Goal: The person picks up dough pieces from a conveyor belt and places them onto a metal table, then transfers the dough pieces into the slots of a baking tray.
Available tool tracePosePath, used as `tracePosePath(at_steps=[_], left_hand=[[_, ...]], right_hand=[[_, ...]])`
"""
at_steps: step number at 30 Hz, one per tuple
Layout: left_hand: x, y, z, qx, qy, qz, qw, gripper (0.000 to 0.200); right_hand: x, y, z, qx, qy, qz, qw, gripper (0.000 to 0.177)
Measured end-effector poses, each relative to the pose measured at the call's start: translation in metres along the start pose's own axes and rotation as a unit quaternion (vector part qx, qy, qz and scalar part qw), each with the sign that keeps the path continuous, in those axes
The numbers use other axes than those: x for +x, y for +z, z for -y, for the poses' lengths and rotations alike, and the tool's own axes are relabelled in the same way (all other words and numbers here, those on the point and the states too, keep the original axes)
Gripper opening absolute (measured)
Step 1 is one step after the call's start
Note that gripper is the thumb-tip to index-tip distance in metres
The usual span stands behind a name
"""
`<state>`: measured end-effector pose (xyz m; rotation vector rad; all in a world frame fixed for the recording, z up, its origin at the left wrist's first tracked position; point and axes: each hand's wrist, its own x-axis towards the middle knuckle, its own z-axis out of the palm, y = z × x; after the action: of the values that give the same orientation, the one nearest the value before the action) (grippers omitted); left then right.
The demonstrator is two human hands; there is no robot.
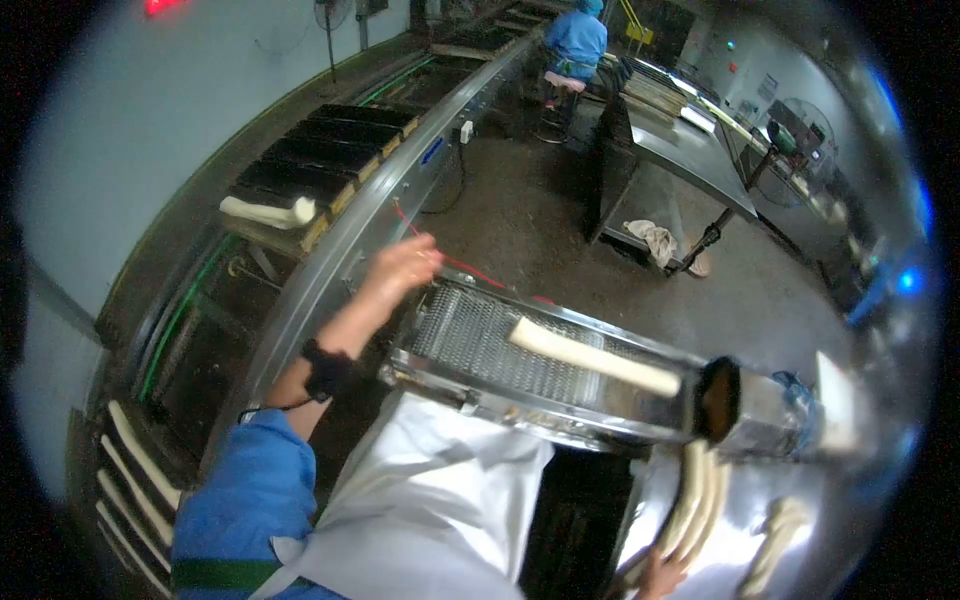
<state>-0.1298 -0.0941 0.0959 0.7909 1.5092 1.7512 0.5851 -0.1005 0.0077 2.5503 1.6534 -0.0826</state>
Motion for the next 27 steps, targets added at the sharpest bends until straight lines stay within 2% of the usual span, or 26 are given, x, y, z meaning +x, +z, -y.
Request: tracePosePath(at_steps=[2,4,5,7,8,10,12,13,15,17,20,21,22,24,25,27], left_hand=[[0.009,0.038,0.065,0.123,0.081,0.084,0.986,0.06],[-0.009,0.08,0.065,0.377,0.19,0.117,0.899,0.059],[-0.006,0.096,0.072,0.375,0.193,0.123,0.898,0.059],[0.0,0.121,0.085,0.559,0.187,0.221,0.777,0.061],[0.0,0.131,0.086,0.557,0.192,0.226,0.776,0.061],[-0.003,0.147,0.077,0.609,0.086,0.3,0.729,0.057],[-0.009,0.158,0.093,0.591,0.164,0.275,0.741,0.05],[-0.014,0.161,0.095,0.58,0.167,0.278,0.747,0.05],[-0.022,0.159,0.09,0.571,0.171,0.282,0.751,0.05],[-0.032,0.146,0.074,0.51,0.135,0.307,0.792,0.049],[-0.034,0.116,0.081,0.458,0.152,0.342,0.806,0.047],[-0.033,0.103,0.092,0.465,0.241,0.307,0.795,0.05],[-0.039,0.089,0.086,0.464,0.235,0.31,0.795,0.05],[-0.046,0.067,0.072,0.551,0.17,0.243,0.78,0.045],[-0.049,0.062,0.066,0.551,0.163,0.247,0.78,0.045],[-0.053,0.054,0.056,0.631,0.131,0.234,0.728,0.039]], right_hand=[[0.004,0.006,-0.009,0.051,0.014,-0.007,0.999,0.085],[-0.006,-0.014,0.009,0.035,0.024,0.027,0.999,0.084],[-0.007,-0.017,0.011,0.018,0.032,0.044,0.998,0.083],[-0.004,-0.005,0.003,0.034,0.023,0.007,0.999,0.081],[-0.003,-0.001,-0.001,0.05,0.006,-0.029,0.998,0.079],[-0.01,-0.012,0.006,0.076,0.006,-0.026,0.997,0.079],[-0.01,-0.02,0.011,0.072,0.014,0.003,0.997,0.079],[-0.012,-0.026,0.016,0.076,0.018,0.002,0.997,0.079],[-0.015,-0.041,0.027,0.052,0.034,0.065,0.996,0.082],[-0.014,-0.052,0.034,0.067,0.046,0.076,0.994,0.08],[-0.006,-0.052,0.04,0.084,0.067,0.093,0.99,0.076],[-0.005,-0.052,0.039,0.087,0.08,0.1,0.988,0.075],[-0.009,-0.057,0.044,0.083,0.082,0.104,0.988,0.075],[-0.018,-0.069,0.052,0.077,0.039,0.096,0.992,0.074],[-0.015,-0.064,0.05,0.074,0.04,0.088,0.993,0.073],[-0.013,-0.061,0.049,0.069,0.041,0.094,0.992,0.072]])
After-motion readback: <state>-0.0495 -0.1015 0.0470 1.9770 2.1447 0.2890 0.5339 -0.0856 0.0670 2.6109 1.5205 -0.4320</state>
